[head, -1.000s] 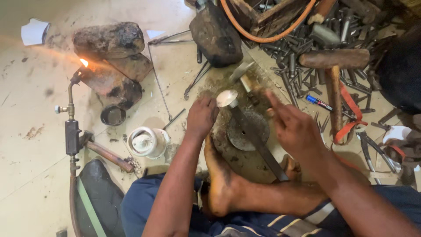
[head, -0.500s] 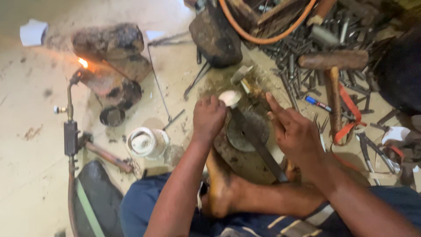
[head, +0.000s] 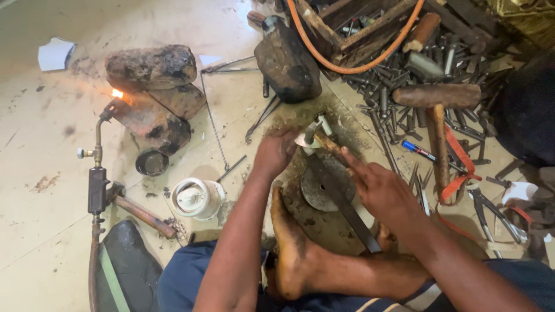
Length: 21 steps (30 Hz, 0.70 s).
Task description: The person sits on the floor and repeatedly hammers a small white metal object on a metal rod using a hammer. They periodically pause to inspect the object and apply a substance from a small container before resuming the hammering.
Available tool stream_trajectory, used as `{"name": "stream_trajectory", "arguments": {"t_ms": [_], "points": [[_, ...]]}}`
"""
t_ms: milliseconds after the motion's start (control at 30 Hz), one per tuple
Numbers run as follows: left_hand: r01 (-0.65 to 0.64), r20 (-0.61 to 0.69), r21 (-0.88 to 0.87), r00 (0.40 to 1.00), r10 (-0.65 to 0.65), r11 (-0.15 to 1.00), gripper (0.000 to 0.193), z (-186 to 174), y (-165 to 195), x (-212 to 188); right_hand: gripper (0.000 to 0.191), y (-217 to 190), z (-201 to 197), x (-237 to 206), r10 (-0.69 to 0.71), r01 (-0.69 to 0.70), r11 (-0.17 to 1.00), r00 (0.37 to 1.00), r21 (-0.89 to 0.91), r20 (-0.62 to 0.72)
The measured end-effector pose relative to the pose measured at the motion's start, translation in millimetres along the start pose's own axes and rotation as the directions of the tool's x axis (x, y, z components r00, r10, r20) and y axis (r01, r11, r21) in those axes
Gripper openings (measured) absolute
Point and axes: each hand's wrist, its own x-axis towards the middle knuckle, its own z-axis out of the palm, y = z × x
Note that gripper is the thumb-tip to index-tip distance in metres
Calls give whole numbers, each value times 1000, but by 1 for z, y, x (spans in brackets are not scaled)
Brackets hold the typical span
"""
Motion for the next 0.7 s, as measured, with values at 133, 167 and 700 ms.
{"name": "stream_trajectory", "arguments": {"t_ms": [133,167,700], "points": [[42,7,-41,999,-41,998,37,10,-4,-3,56,-1,0,1,-6,6,1000,1000,14,-24],[49,-11,-27,999,-50,998,36,9,-2,-8,56,-1,0,1,-13,13,1000,1000,8,-18],[-264,1,663,936,352,701,10,-19,44,-23,66,-7,-10,-1,-48,47,999,997,-15,-57]]}}
